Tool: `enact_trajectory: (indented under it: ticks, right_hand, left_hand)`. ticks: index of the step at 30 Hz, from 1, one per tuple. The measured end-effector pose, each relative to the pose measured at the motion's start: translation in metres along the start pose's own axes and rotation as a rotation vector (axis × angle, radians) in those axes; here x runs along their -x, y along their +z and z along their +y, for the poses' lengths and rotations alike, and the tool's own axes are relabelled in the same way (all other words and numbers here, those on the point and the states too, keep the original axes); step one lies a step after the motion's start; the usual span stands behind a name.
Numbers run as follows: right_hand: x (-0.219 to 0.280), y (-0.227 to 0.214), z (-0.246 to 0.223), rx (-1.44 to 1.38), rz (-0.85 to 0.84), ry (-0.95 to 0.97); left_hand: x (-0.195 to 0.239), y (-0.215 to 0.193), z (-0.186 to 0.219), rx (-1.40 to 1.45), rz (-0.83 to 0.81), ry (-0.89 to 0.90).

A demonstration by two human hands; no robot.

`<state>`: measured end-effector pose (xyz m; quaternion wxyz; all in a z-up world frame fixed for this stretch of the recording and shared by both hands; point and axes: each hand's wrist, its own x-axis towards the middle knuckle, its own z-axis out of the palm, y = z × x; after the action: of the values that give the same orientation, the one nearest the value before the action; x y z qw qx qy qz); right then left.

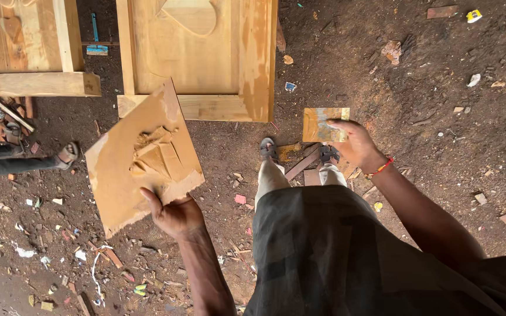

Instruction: The person uses a putty knife to apply a brown filler paste onto a wooden panel featuring carved star and heart designs. They spread the filler into the carved recesses and smooth the surface, working on multiple panels in an outdoor workshop setting.

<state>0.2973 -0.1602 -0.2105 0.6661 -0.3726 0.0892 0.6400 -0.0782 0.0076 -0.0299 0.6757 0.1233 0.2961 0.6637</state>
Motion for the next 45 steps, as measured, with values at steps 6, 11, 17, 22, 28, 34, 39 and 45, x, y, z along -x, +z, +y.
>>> enact_trajectory:
  ticks: [6, 11, 17, 22, 28, 34, 39, 45]
  right_hand:
    - [0.005, -0.006, 0.019, -0.13, 0.199, -0.188]
    - [0.011, 0.01, 0.086, 0.233, 0.314, -0.598]
    - [0.04, 0.079, 0.221, -0.478, 0.454, -0.795]
    - [0.066, 0.125, 0.308, -0.588, 0.522, -0.94]
    - [0.08, 0.178, 0.352, -0.562, 0.693, -0.971]
    - [0.077, 0.212, 0.393, -0.501, 0.653, -0.961]
    - [0.058, 0.228, 0.462, -0.549, 0.623, -0.87]
    - [0.044, 0.263, 0.553, -0.628, 0.787, -0.802]
  left_hand:
    - [-0.093, 0.031, -0.002, -0.063, -0.181, -0.133]
    - [-0.188, 0.039, 0.001, -0.197, -0.36, -0.301]
    - [-0.271, 0.042, 0.024, -0.294, -0.519, -0.585]
    - [-0.302, 0.041, 0.049, -0.294, -0.593, -0.684]
    - [-0.331, 0.02, 0.082, -0.268, -0.556, -0.635]
    - [-0.354, 0.01, 0.13, -0.203, -0.518, -0.591]
    - [-0.349, -0.027, 0.168, -0.269, -0.545, -0.633]
    - [-0.317, -0.119, 0.2, -0.456, -0.415, -0.855]
